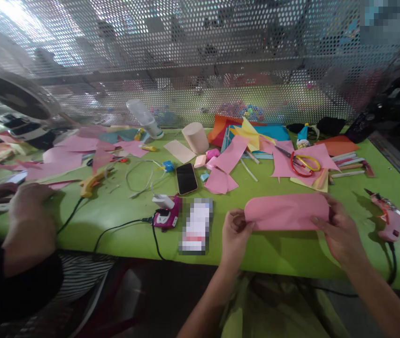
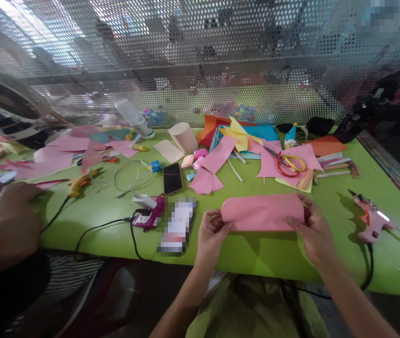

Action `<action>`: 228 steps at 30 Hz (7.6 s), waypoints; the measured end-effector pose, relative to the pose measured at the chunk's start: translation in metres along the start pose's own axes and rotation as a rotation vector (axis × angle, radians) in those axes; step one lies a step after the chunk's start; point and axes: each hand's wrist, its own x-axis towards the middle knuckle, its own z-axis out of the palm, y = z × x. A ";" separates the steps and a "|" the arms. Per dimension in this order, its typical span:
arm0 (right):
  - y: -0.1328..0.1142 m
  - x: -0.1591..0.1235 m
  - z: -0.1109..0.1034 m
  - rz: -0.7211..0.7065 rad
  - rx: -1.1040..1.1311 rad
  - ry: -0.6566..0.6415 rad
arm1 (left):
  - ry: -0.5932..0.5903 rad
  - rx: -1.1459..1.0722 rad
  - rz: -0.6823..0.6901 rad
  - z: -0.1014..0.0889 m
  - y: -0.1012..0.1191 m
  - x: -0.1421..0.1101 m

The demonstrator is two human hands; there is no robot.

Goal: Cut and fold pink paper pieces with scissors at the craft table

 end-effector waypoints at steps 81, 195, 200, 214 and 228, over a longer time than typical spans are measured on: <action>-0.050 0.036 0.047 -0.105 -0.028 -0.014 | -0.350 0.382 -0.112 0.054 0.033 0.029; -0.003 0.054 0.060 -0.137 0.197 0.076 | -0.249 -0.155 -0.017 0.063 0.011 0.059; -0.011 0.056 0.052 -0.152 0.126 0.055 | -0.245 0.022 0.100 0.057 0.016 0.057; -0.011 0.053 0.047 -0.122 -0.080 -0.028 | -0.212 0.243 0.147 0.051 0.021 0.052; -0.029 0.037 0.061 -0.459 -0.513 -0.217 | -0.379 0.701 0.340 0.053 0.023 0.046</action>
